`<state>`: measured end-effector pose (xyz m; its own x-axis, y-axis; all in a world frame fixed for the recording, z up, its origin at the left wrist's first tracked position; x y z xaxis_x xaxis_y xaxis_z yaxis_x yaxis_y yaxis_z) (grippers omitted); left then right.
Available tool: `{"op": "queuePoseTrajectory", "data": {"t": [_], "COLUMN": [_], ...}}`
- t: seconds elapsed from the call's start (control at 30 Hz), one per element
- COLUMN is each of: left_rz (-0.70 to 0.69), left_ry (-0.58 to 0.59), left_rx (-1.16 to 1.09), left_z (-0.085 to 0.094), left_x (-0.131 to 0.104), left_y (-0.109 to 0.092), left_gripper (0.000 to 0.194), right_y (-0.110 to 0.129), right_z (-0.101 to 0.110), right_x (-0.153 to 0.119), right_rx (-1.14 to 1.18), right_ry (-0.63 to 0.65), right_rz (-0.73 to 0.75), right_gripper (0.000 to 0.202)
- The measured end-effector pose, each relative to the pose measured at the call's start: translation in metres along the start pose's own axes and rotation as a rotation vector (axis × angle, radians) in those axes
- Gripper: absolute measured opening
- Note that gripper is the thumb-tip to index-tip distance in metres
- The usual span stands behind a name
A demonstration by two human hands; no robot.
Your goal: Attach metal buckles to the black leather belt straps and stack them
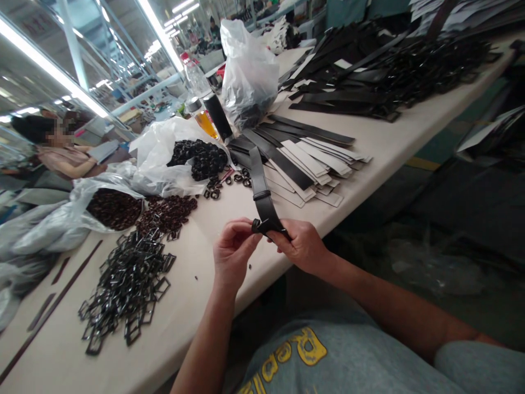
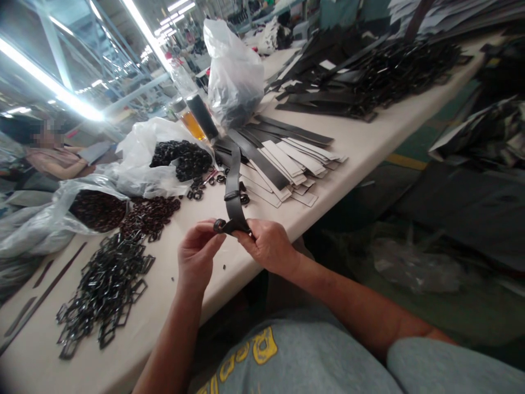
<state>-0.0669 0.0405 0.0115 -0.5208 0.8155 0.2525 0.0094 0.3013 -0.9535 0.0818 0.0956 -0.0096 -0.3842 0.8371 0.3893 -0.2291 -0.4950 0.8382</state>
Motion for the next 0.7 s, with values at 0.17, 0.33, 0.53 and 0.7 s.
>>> {"op": "queuePoseTrajectory", "data": {"t": [0.17, 0.33, 0.53, 0.7], "left_rz": [-0.013, -0.047, 0.049, 0.002], "left_ry": [0.032, 0.048, -0.053, -0.034], "left_rx": [0.031, 0.148, 0.113, 0.118], "left_z": [-0.007, -0.006, 0.006, 0.002], "left_x": [-0.003, -0.002, 0.006, 0.008], "left_y": [-0.003, -0.006, 0.000, -0.003], "left_gripper": [0.016, 0.020, 0.027, 0.022], "right_y": [0.009, 0.016, 0.010, 0.009], "right_z": [0.009, 0.012, 0.014, 0.012], "right_x": [0.001, 0.001, 0.001, 0.003], "right_rx": [-0.263, -0.299, -0.011, 0.138], "right_ry": [-0.120, -0.156, -0.038, 0.034], "right_rz": [0.194, 0.258, 0.088, -0.010], "right_gripper": [0.047, 0.049, 0.041, 0.035]}}
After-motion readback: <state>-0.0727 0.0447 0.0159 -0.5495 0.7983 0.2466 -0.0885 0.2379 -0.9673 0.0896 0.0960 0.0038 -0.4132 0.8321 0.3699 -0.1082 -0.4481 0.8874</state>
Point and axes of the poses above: each hand's wrist, its own x-axis towards the middle knuckle, its own z-axis out of the back of the hand, y = z × x, the point moved 7 cm from there along x, towards the middle knuckle, and after that the axes turned 8 degrees about -y, right-handed, at the moved point
